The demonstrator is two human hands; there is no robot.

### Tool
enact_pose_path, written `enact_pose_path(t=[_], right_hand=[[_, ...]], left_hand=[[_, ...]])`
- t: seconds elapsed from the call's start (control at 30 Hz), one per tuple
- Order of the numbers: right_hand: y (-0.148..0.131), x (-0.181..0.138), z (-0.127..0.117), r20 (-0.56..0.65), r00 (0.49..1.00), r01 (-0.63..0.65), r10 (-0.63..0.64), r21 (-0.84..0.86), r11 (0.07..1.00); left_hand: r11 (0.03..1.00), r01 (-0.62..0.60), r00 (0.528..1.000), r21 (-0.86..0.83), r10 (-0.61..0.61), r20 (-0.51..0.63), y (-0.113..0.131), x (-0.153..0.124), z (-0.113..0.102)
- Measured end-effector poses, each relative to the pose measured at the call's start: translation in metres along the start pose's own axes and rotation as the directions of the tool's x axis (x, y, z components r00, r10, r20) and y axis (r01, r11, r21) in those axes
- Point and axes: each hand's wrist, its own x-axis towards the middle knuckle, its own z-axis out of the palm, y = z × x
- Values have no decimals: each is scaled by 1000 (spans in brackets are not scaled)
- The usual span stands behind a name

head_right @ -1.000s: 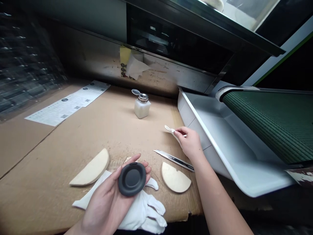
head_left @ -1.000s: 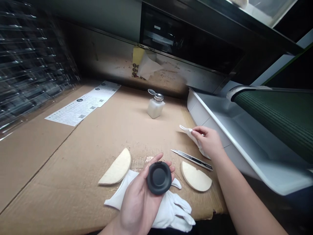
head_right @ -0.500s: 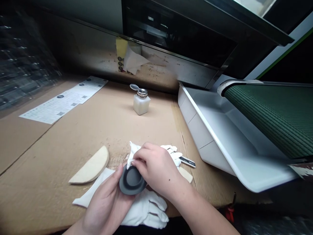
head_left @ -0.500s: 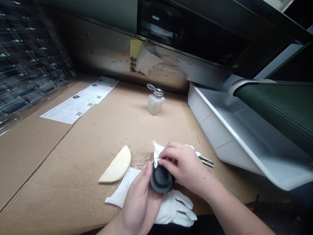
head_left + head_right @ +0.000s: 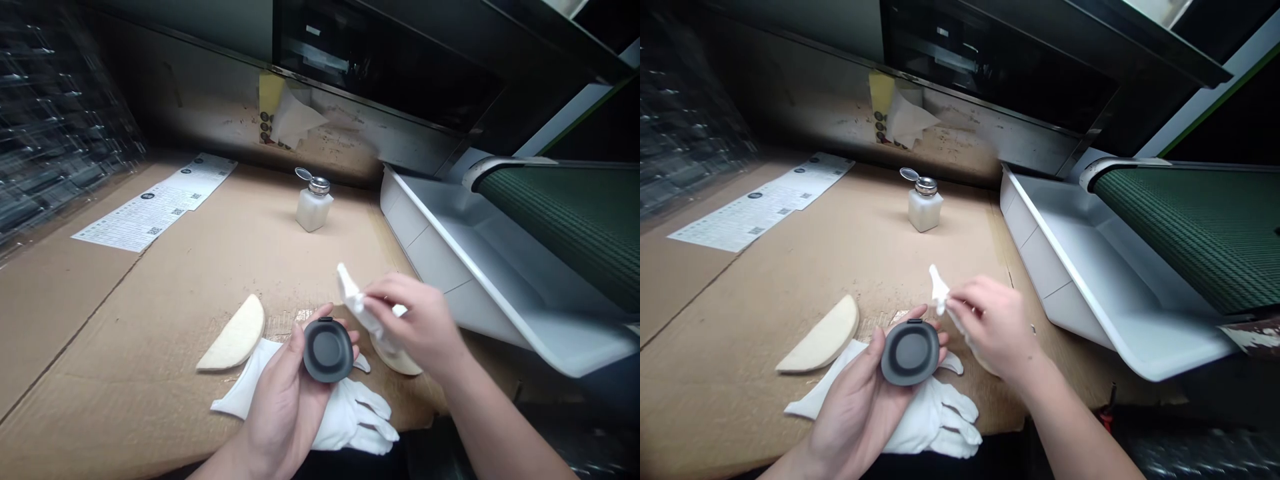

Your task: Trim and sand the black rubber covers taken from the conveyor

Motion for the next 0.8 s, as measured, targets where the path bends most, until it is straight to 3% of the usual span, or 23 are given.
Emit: enact_pose_path(t=[0.03,0.1,0.17,0.23,0.33,0.4,0.43,0.5,0.6,0.67,0.8], right_hand=[[2,0,-6,-98,993,-57,67,96,994],[7,0,-18,-304,927,-126,218,296,947],[11,2,-26,-462,822,-91,333,472,877],[13,4,-32,-602,717,19,353,522,853],[16,7,-40,-813,538,111,224,331,937],[17,7,-44,-904,423,61,55,89,994],[18,6,-45,-915,401,9,-34,-33,999],[21,3,-46,-880,441,-91,-175,-238,967],[24,-1,-41,-786,584,-149,-204,-351,924],[26,-2,-36,-749,646,-152,-145,-313,937],[25,-2,-26,-698,710,-214,99,-79,974]], left_hand=[[1000,-3,1000,2,3,-9,0,0,-1],[1000,-19,1000,6,19,-8,1,-1,-2],[999,-38,999,8,38,-9,1,-1,-2],[999,-45,999,-3,45,-16,2,-1,-2],[998,-51,999,-39,51,-19,2,-1,-2],[997,-55,998,-52,54,-18,2,0,-1],[997,-57,998,-57,56,-20,2,0,-1],[996,-51,998,-67,50,-23,2,0,0],[996,-36,999,-85,35,-21,2,0,0],[995,-29,999,-94,27,-25,1,0,0],[994,-15,999,-109,11,-35,2,0,0]])
